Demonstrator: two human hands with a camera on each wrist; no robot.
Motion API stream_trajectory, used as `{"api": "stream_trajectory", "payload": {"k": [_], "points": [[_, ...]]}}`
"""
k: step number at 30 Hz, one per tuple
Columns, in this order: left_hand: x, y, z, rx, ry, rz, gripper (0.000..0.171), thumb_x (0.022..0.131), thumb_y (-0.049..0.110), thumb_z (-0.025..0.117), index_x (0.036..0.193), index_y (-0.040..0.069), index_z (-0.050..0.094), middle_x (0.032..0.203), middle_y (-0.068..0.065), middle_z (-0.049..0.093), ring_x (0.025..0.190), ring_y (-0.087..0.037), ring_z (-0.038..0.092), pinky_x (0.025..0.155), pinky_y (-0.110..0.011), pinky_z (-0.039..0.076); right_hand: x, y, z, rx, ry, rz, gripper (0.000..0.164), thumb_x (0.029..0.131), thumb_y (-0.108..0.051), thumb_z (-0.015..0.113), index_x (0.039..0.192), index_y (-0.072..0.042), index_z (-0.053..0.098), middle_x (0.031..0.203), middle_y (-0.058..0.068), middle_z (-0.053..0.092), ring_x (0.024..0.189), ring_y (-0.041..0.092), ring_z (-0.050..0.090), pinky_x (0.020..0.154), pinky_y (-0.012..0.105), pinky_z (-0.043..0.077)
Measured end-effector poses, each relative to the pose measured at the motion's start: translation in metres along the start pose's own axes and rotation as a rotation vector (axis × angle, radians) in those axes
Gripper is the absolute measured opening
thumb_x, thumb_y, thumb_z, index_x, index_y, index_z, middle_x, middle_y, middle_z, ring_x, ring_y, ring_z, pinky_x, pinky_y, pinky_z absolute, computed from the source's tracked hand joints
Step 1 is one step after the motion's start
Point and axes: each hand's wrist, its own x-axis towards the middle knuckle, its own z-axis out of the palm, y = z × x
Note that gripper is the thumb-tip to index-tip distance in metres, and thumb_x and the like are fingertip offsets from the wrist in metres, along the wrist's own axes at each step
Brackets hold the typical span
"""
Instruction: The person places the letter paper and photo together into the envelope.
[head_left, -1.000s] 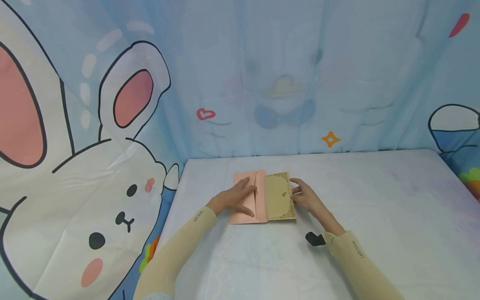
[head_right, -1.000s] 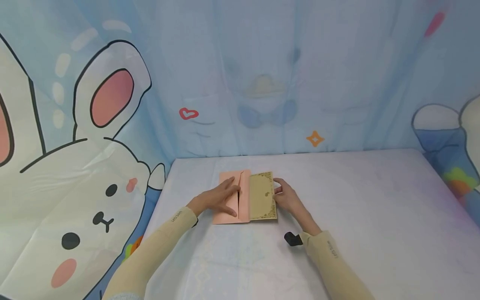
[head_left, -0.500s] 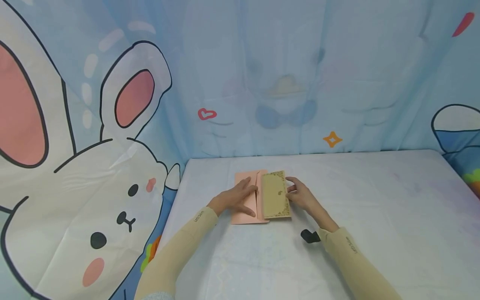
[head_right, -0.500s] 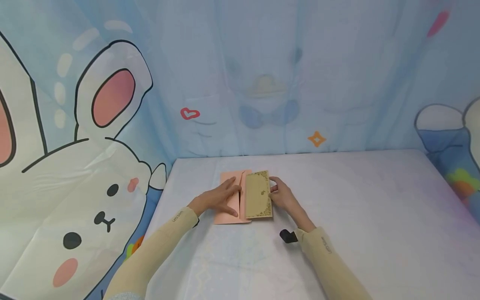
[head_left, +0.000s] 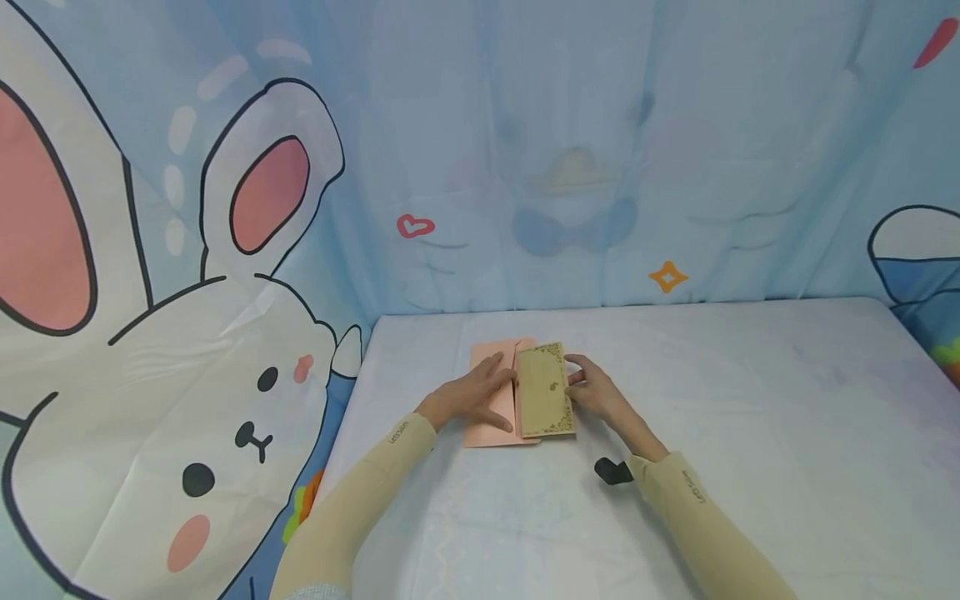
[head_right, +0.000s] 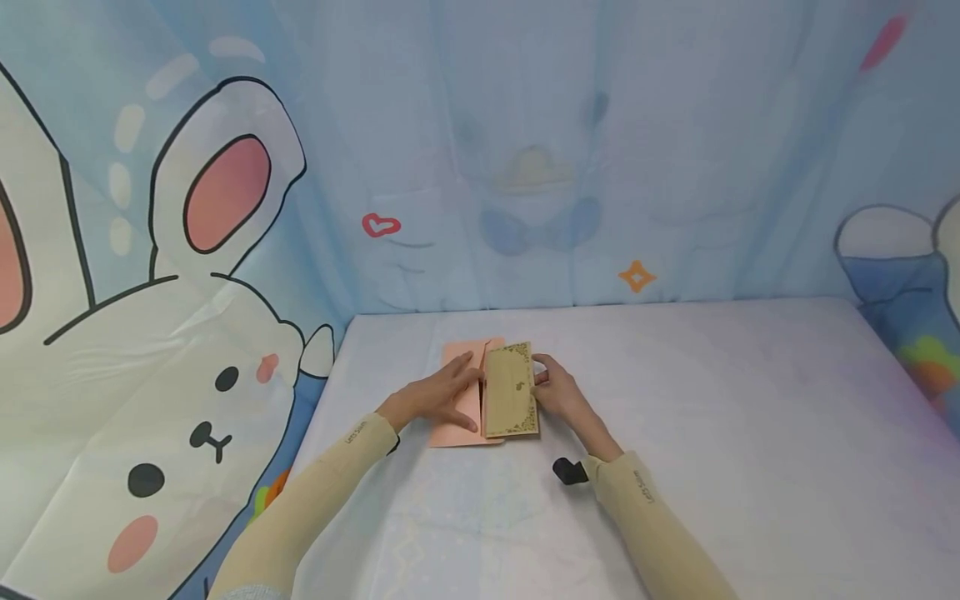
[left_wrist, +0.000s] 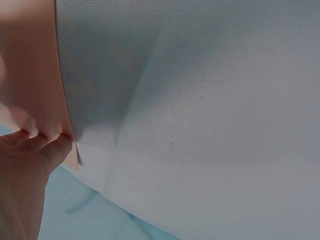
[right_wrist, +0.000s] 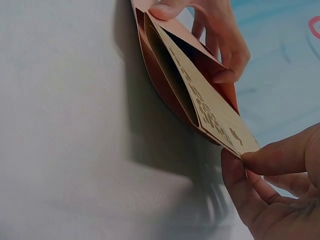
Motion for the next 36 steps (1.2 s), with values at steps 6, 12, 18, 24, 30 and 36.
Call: {"api": "stream_trajectory", "payload": {"k": [6, 12, 18, 24, 30, 36], "points": [[0.002, 0.0, 0.0, 0.017, -0.01, 0.0, 0.097, 0.075, 0.074, 0.07, 0.153, 0.035, 0.028, 0.171, -0.008, -0.004, 0.159, -0.028, 0.003, 0.117, -0.052, 0.035, 0.002, -0.004, 0.005, -0.016, 0.005, 0.011, 0.065, 0.093, 0.0, 0.058, 0.153, 0.002, 0.032, 0.117, 0.025, 0.063, 0.096, 0.03, 0.064, 0.079, 0.036, 0.051], [0.003, -0.001, 0.0, 0.036, -0.005, 0.009, 0.097, 0.074, 0.075, 0.069, 0.152, 0.033, 0.029, 0.17, -0.011, -0.001, 0.158, -0.029, 0.005, 0.117, -0.051, 0.035, 0.005, -0.01, 0.007, -0.016, -0.005, 0.019, 0.067, 0.093, 0.0, 0.056, 0.154, 0.001, 0.03, 0.12, 0.025, 0.062, 0.097, 0.028, 0.066, 0.078, 0.034, 0.052], [0.004, -0.002, 0.0, 0.039, -0.013, 0.002, 0.096, 0.075, 0.075, 0.069, 0.151, 0.034, 0.028, 0.171, -0.011, -0.002, 0.158, -0.028, 0.005, 0.119, -0.05, 0.032, 0.008, -0.011, 0.008, -0.016, 0.004, 0.04, 0.067, 0.093, 0.0, 0.056, 0.154, 0.0, 0.03, 0.12, 0.024, 0.062, 0.097, 0.028, 0.064, 0.078, 0.035, 0.051], [0.003, -0.003, 0.003, 0.02, -0.009, -0.001, 0.098, 0.075, 0.074, 0.071, 0.153, 0.033, 0.028, 0.171, -0.01, -0.002, 0.158, -0.028, 0.004, 0.121, -0.049, 0.03, 0.012, -0.009, 0.009, -0.031, 0.014, 0.043, 0.065, 0.094, 0.0, 0.056, 0.154, 0.0, 0.031, 0.119, 0.023, 0.062, 0.097, 0.028, 0.064, 0.079, 0.036, 0.051], [0.003, -0.004, 0.005, 0.02, 0.005, -0.003, 0.097, 0.075, 0.075, 0.07, 0.153, 0.034, 0.028, 0.171, -0.008, -0.003, 0.158, -0.028, 0.004, 0.119, -0.051, 0.033, 0.013, -0.009, 0.01, -0.037, 0.034, 0.05, 0.064, 0.094, -0.002, 0.057, 0.153, 0.0, 0.033, 0.117, 0.023, 0.063, 0.096, 0.029, 0.064, 0.078, 0.038, 0.051], [0.003, -0.003, 0.004, 0.025, -0.006, -0.007, 0.098, 0.076, 0.075, 0.069, 0.154, 0.034, 0.026, 0.171, -0.008, -0.004, 0.158, -0.028, 0.003, 0.119, -0.05, 0.033, 0.013, -0.012, 0.012, -0.043, 0.065, 0.048, 0.062, 0.095, -0.004, 0.059, 0.151, 0.0, 0.036, 0.117, 0.024, 0.064, 0.097, 0.031, 0.065, 0.08, 0.041, 0.053]]}}
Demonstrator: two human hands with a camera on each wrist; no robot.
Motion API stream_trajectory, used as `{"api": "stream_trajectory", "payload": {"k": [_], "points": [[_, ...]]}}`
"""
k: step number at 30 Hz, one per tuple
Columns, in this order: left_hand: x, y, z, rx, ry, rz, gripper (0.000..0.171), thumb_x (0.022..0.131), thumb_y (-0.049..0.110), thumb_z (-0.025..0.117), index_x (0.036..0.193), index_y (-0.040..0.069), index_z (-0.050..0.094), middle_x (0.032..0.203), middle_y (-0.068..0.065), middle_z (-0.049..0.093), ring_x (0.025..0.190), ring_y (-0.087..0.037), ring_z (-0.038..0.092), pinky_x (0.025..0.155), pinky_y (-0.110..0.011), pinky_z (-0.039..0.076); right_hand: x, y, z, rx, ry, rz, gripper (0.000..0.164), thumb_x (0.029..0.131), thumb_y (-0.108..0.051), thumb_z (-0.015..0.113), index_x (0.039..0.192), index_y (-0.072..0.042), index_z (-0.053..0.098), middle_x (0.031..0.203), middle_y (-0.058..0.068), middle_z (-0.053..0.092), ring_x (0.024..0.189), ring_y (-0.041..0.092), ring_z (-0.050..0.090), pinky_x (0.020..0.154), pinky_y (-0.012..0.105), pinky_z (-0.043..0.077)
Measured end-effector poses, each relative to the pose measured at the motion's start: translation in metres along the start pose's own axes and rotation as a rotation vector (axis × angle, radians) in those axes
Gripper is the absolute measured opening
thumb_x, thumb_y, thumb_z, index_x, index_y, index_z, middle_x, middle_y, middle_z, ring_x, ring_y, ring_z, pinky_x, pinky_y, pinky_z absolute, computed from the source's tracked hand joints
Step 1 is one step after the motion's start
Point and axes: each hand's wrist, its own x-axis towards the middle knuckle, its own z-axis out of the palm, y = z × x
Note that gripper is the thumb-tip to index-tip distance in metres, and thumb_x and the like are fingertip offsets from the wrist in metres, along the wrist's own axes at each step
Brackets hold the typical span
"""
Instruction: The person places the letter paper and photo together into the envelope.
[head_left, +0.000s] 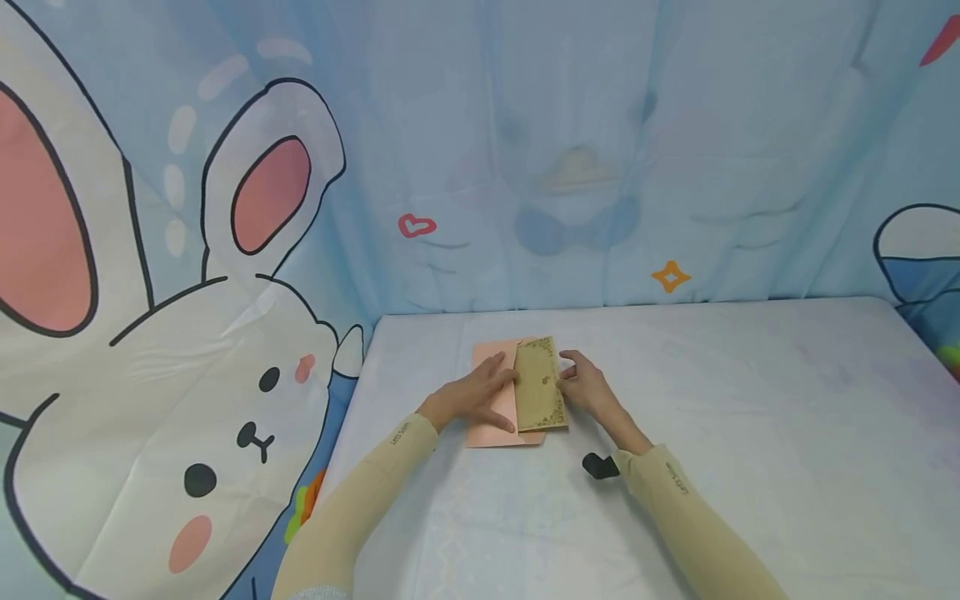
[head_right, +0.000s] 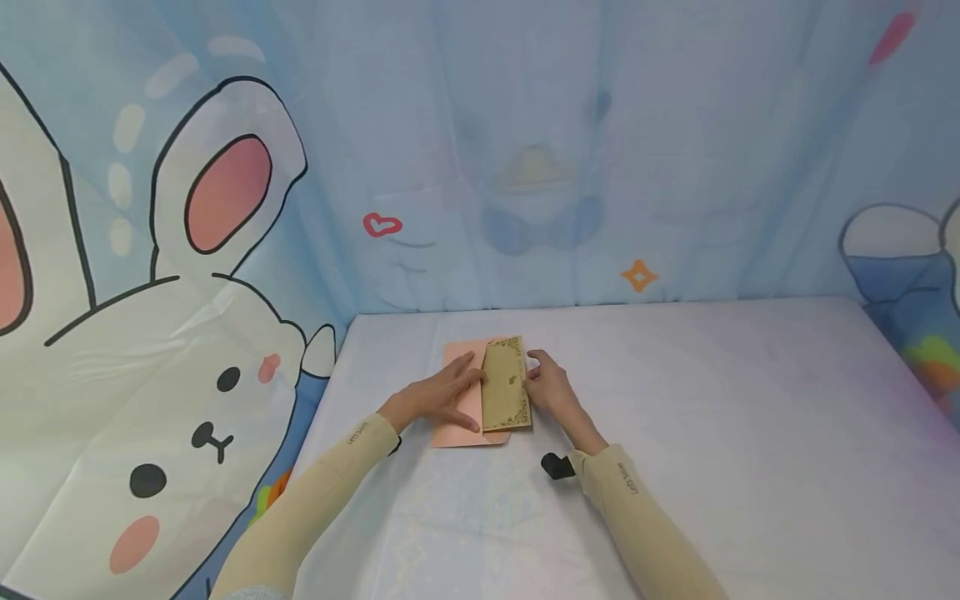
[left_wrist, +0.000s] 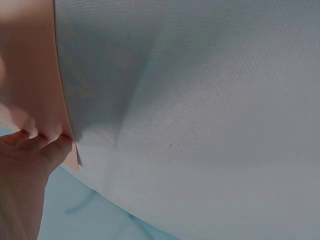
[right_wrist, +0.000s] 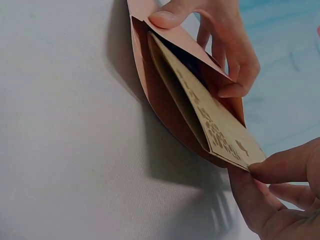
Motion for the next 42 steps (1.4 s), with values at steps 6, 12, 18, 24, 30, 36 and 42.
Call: {"api": "stream_trajectory", "payload": {"k": [6, 12, 18, 24, 30, 36, 42], "points": [[-0.001, 0.001, -0.003, -0.004, -0.008, -0.013, 0.099, 0.076, 0.074, 0.069, 0.155, 0.034, 0.025, 0.171, -0.007, -0.004, 0.159, -0.027, 0.003, 0.12, -0.05, 0.032, 0.001, -0.003, 0.004, 0.004, 0.007, -0.005, 0.06, 0.094, -0.005, 0.06, 0.149, 0.002, 0.038, 0.114, 0.024, 0.065, 0.095, 0.031, 0.066, 0.078, 0.039, 0.054], [-0.001, 0.002, -0.004, 0.001, -0.007, -0.015, 0.097, 0.077, 0.074, 0.069, 0.154, 0.033, 0.026, 0.171, -0.008, -0.003, 0.158, -0.028, 0.005, 0.119, -0.049, 0.034, 0.0, -0.007, 0.011, 0.011, 0.011, -0.008, 0.055, 0.095, -0.006, 0.061, 0.146, 0.004, 0.042, 0.112, 0.025, 0.067, 0.094, 0.03, 0.068, 0.08, 0.041, 0.055], [-0.001, 0.001, -0.005, -0.013, -0.017, -0.021, 0.098, 0.077, 0.073, 0.069, 0.155, 0.033, 0.025, 0.171, -0.008, -0.004, 0.158, -0.029, 0.004, 0.118, -0.051, 0.035, 0.0, -0.009, 0.02, 0.009, 0.007, -0.031, 0.049, 0.096, -0.006, 0.06, 0.142, 0.005, 0.046, 0.107, 0.022, 0.071, 0.08, 0.022, 0.07, 0.071, 0.033, 0.055], [-0.001, 0.0, -0.006, -0.008, -0.004, -0.002, 0.098, 0.077, 0.072, 0.07, 0.155, 0.032, 0.026, 0.171, -0.01, -0.003, 0.158, -0.031, 0.005, 0.118, -0.051, 0.034, 0.0, -0.01, 0.026, 0.038, -0.016, -0.039, 0.045, 0.096, -0.003, 0.057, 0.139, 0.006, 0.048, 0.102, 0.021, 0.072, 0.071, 0.016, 0.068, 0.063, 0.026, 0.051], [-0.001, -0.001, -0.006, -0.004, 0.001, 0.004, 0.098, 0.077, 0.074, 0.069, 0.155, 0.033, 0.026, 0.171, -0.01, -0.003, 0.158, -0.031, 0.006, 0.117, -0.051, 0.036, 0.001, -0.013, 0.031, 0.044, -0.031, -0.047, 0.045, 0.097, -0.002, 0.056, 0.14, 0.007, 0.047, 0.102, 0.02, 0.07, 0.074, 0.017, 0.069, 0.064, 0.027, 0.053], [-0.002, 0.001, -0.007, -0.027, 0.006, 0.003, 0.099, 0.077, 0.072, 0.071, 0.155, 0.032, 0.026, 0.171, -0.01, -0.001, 0.158, -0.031, 0.006, 0.116, -0.053, 0.036, 0.003, -0.016, 0.034, 0.035, -0.049, -0.05, 0.045, 0.097, -0.004, 0.058, 0.14, 0.006, 0.049, 0.102, 0.019, 0.07, 0.076, 0.018, 0.068, 0.063, 0.025, 0.052], [-0.002, 0.002, -0.003, -0.031, -0.013, -0.015, 0.1, 0.077, 0.071, 0.071, 0.157, 0.035, 0.023, 0.171, -0.007, -0.004, 0.158, -0.027, 0.003, 0.117, -0.052, 0.035, 0.004, -0.016, 0.038, 0.017, -0.075, -0.058, 0.044, 0.097, -0.004, 0.059, 0.139, 0.005, 0.051, 0.094, 0.014, 0.07, 0.073, 0.016, 0.066, 0.061, 0.024, 0.05]]}}
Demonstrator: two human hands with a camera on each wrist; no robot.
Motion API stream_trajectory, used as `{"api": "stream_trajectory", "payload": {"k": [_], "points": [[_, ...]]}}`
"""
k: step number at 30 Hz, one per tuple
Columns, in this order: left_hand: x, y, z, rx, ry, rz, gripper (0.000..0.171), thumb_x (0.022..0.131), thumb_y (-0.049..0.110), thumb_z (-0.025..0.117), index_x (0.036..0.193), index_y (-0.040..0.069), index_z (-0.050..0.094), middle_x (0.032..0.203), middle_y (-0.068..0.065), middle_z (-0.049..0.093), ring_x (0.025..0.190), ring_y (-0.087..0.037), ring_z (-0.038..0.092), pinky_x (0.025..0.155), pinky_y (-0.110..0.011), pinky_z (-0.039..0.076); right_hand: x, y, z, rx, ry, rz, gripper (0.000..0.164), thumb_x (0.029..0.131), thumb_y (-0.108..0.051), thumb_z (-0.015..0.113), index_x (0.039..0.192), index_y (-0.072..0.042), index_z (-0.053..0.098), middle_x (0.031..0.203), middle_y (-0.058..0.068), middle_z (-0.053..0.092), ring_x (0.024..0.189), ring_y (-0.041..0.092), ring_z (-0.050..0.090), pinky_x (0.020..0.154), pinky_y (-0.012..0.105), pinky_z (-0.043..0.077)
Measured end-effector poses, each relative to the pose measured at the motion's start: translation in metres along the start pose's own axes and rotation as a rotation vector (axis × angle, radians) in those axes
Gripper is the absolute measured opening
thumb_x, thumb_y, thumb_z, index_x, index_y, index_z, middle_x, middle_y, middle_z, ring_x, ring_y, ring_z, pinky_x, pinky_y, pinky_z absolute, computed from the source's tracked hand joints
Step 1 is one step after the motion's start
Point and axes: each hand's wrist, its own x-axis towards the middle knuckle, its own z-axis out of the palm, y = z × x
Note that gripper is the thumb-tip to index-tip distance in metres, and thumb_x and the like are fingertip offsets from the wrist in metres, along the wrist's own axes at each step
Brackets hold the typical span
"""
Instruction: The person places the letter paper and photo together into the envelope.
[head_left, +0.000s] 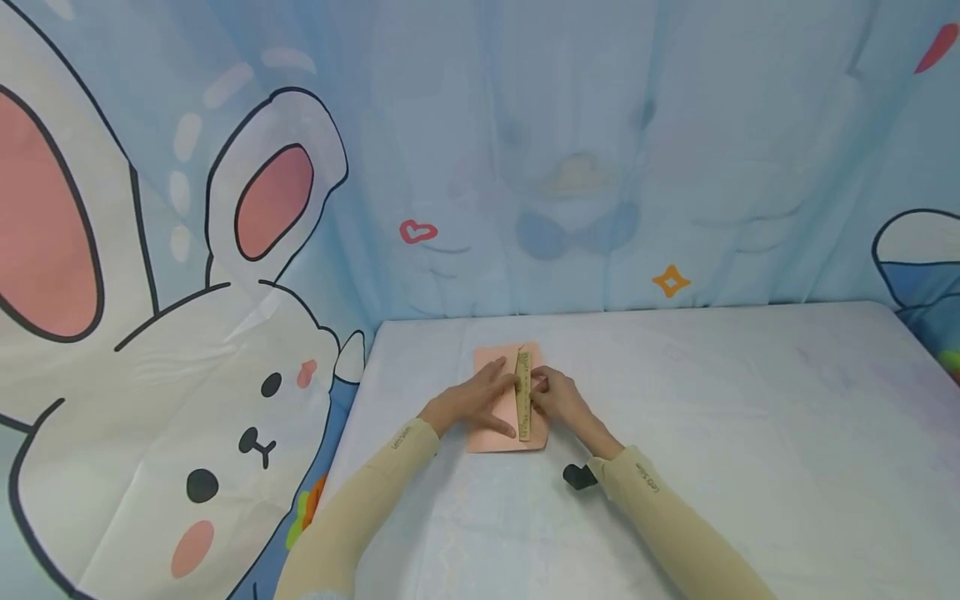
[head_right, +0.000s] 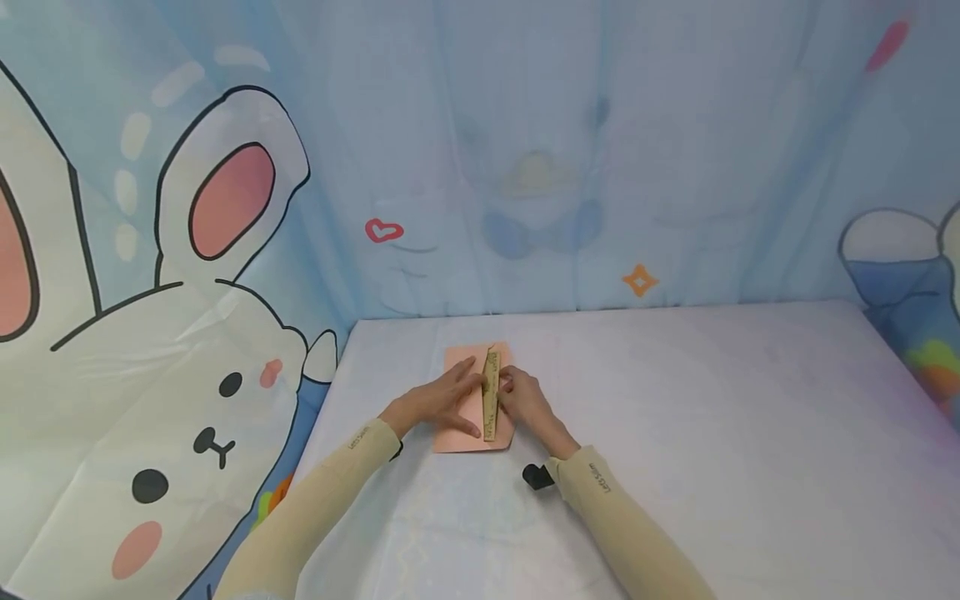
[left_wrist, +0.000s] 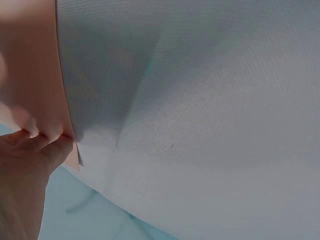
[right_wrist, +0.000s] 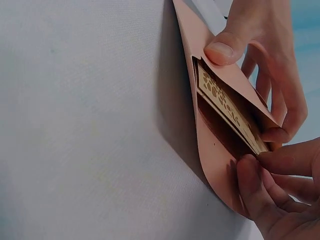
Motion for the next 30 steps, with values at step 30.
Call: {"api": "stream_trajectory", "payload": {"k": [30], "points": [[-0.003, 0.002, -0.001, 0.009, -0.01, -0.002, 0.098, 0.079, 0.073, 0.068, 0.158, 0.038, 0.02, 0.171, -0.004, -0.007, 0.159, -0.027, 0.003, 0.112, -0.057, 0.039, 0.009, -0.01, 0.015, -0.096, -0.026, -0.08, 0.048, 0.094, -0.001, 0.05, 0.142, 0.006, 0.05, 0.098, 0.02, 0.072, 0.071, 0.02, 0.058, 0.067, 0.03, 0.044]]}}
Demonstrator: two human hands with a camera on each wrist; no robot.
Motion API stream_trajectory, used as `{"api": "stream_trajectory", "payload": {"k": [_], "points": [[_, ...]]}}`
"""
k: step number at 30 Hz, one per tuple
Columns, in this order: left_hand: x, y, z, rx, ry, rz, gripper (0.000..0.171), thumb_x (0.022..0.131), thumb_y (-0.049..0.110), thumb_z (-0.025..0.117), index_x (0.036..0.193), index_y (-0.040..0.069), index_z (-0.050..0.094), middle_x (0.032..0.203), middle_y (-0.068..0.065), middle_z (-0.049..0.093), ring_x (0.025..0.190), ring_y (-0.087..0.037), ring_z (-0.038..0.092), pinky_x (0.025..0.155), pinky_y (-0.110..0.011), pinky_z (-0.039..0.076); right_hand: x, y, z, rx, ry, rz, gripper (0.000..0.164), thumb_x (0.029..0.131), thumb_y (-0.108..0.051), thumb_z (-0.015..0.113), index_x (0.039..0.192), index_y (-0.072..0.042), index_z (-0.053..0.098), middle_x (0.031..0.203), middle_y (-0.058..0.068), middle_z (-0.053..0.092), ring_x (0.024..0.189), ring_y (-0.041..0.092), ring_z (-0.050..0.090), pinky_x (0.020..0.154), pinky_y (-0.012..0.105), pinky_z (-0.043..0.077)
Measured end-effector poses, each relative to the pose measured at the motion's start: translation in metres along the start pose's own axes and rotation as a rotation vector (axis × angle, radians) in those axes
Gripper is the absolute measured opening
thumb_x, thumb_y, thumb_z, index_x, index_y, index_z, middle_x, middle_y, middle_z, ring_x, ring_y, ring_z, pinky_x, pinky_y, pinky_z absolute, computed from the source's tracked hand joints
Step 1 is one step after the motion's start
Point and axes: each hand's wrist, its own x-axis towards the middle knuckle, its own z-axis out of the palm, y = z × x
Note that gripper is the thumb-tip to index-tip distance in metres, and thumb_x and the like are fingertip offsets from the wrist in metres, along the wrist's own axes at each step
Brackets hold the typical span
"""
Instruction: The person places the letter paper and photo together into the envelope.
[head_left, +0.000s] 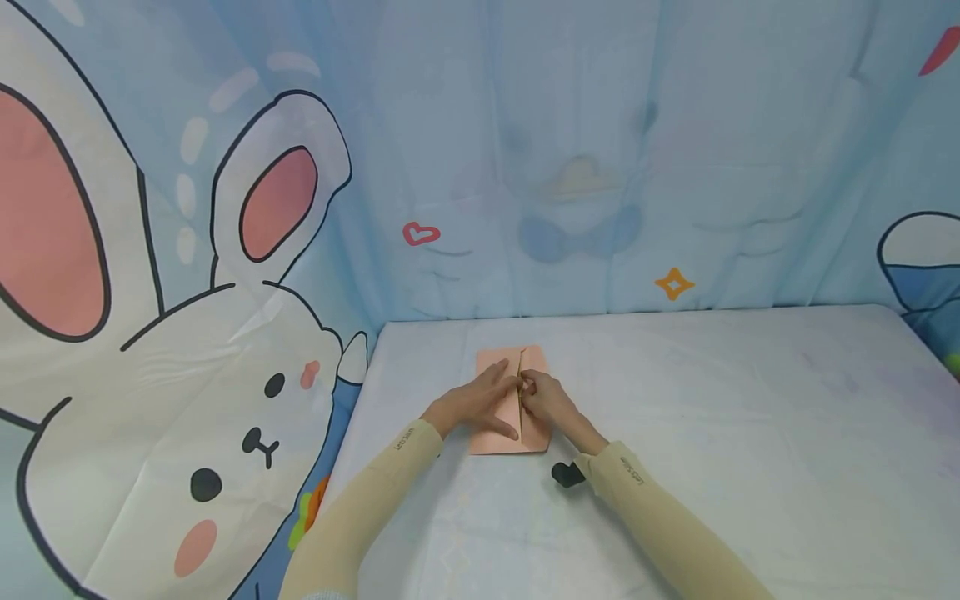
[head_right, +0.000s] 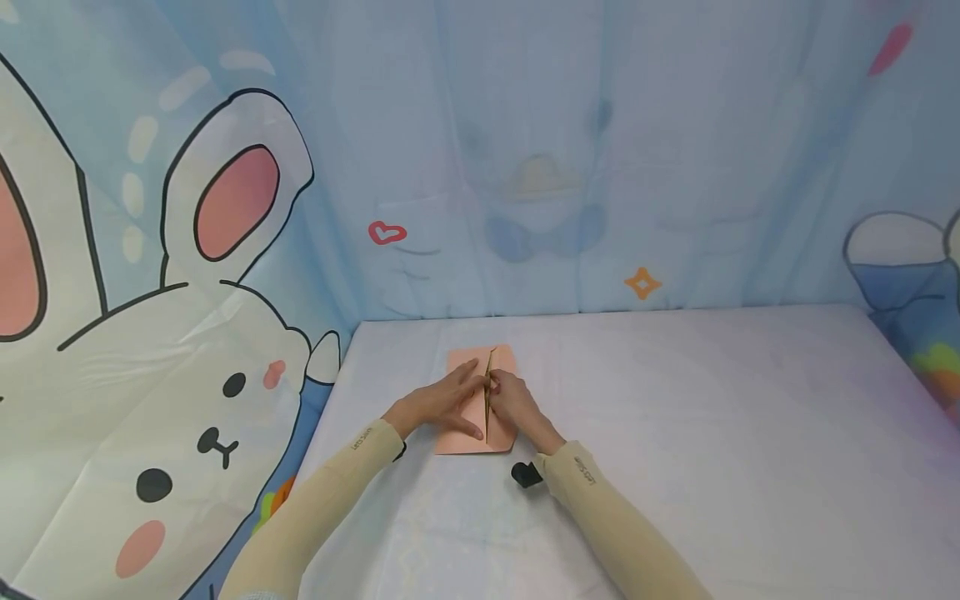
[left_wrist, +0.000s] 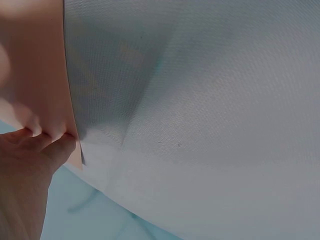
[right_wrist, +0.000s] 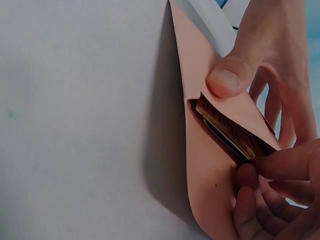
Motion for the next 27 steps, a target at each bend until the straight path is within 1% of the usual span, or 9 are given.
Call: {"api": "stream_trajectory", "payload": {"k": [4, 8, 10, 13, 16, 18, 20, 23, 27], "points": [[0.002, 0.002, -0.001, 0.006, -0.001, 0.002, 0.099, 0.079, 0.073, 0.068, 0.158, 0.037, 0.021, 0.171, -0.005, -0.007, 0.159, -0.026, 0.002, 0.112, -0.056, 0.04, -0.002, -0.004, -0.001, -0.02, 0.034, 0.011, 0.049, 0.092, -0.001, 0.049, 0.14, 0.006, 0.052, 0.132, 0.027, 0.062, 0.098, 0.03, 0.062, 0.084, 0.04, 0.049], [0.005, 0.004, -0.001, 0.012, -0.001, 0.004, 0.099, 0.079, 0.073, 0.069, 0.158, 0.037, 0.021, 0.171, -0.005, -0.007, 0.159, -0.026, 0.002, 0.113, -0.055, 0.04, -0.004, -0.005, 0.0, -0.012, 0.036, 0.032, 0.048, 0.095, -0.003, 0.046, 0.142, 0.006, 0.05, 0.141, 0.028, 0.055, 0.125, 0.039, 0.058, 0.1, 0.05, 0.049], [0.006, 0.005, -0.001, 0.015, -0.001, 0.006, 0.1, 0.079, 0.072, 0.069, 0.158, 0.036, 0.02, 0.171, -0.006, -0.007, 0.159, -0.026, 0.003, 0.114, -0.054, 0.038, -0.005, -0.004, 0.001, -0.02, 0.033, 0.023, 0.047, 0.096, -0.002, 0.045, 0.142, 0.008, 0.048, 0.142, 0.029, 0.054, 0.131, 0.042, 0.054, 0.105, 0.052, 0.047], [0.006, 0.006, 0.0, 0.018, -0.005, 0.013, 0.102, 0.079, 0.071, 0.069, 0.16, 0.035, 0.019, 0.171, -0.006, -0.007, 0.158, -0.028, 0.003, 0.116, -0.053, 0.037, -0.007, -0.002, 0.002, -0.042, 0.03, -0.006, 0.044, 0.098, -0.002, 0.044, 0.141, 0.01, 0.048, 0.138, 0.03, 0.057, 0.13, 0.043, 0.055, 0.105, 0.052, 0.047], [0.006, 0.006, 0.001, 0.026, -0.012, 0.017, 0.104, 0.08, 0.07, 0.069, 0.161, 0.034, 0.016, 0.171, -0.007, -0.007, 0.158, -0.029, 0.003, 0.117, -0.052, 0.035, -0.01, 0.0, 0.003, -0.05, 0.02, -0.032, 0.039, 0.099, -0.003, 0.046, 0.135, 0.012, 0.051, 0.11, 0.025, 0.067, 0.101, 0.035, 0.066, 0.085, 0.041, 0.054], [0.005, 0.005, 0.002, 0.031, -0.016, 0.015, 0.104, 0.08, 0.07, 0.069, 0.162, 0.033, 0.016, 0.171, -0.007, -0.008, 0.158, -0.03, 0.002, 0.118, -0.052, 0.034, -0.011, 0.002, 0.004, -0.051, 0.022, -0.042, 0.035, 0.098, -0.003, 0.049, 0.129, 0.011, 0.055, 0.09, 0.016, 0.064, 0.079, 0.025, 0.061, 0.07, 0.033, 0.048], [0.005, 0.005, 0.003, 0.025, -0.017, 0.011, 0.103, 0.081, 0.069, 0.07, 0.162, 0.034, 0.016, 0.171, -0.007, -0.007, 0.158, -0.03, 0.002, 0.119, -0.053, 0.032, -0.013, 0.002, 0.004, -0.043, 0.021, -0.046, 0.036, 0.097, -0.003, 0.051, 0.129, 0.012, 0.055, 0.079, 0.01, 0.057, 0.069, 0.02, 0.051, 0.063, 0.03, 0.04], [0.002, 0.005, 0.004, 0.01, -0.019, 0.001, 0.101, 0.081, 0.068, 0.07, 0.161, 0.037, 0.016, 0.171, -0.006, -0.007, 0.158, -0.03, 0.001, 0.119, -0.056, 0.029, -0.019, 0.003, 0.003, -0.034, 0.026, -0.035, 0.043, 0.095, -0.003, 0.054, 0.135, 0.013, 0.051, 0.088, 0.01, 0.063, 0.076, 0.019, 0.056, 0.067, 0.03, 0.045], [-0.001, 0.005, 0.005, 0.017, -0.016, -0.003, 0.099, 0.082, 0.068, 0.069, 0.16, 0.041, 0.014, 0.171, -0.005, -0.007, 0.158, -0.03, 0.001, 0.119, -0.059, 0.027, -0.027, 0.008, -0.002, -0.003, 0.043, 0.005, 0.051, 0.097, -0.008, 0.057, 0.143, 0.009, 0.045, 0.107, 0.018, 0.067, 0.093, 0.026, 0.063, 0.079, 0.039, 0.053]]}}
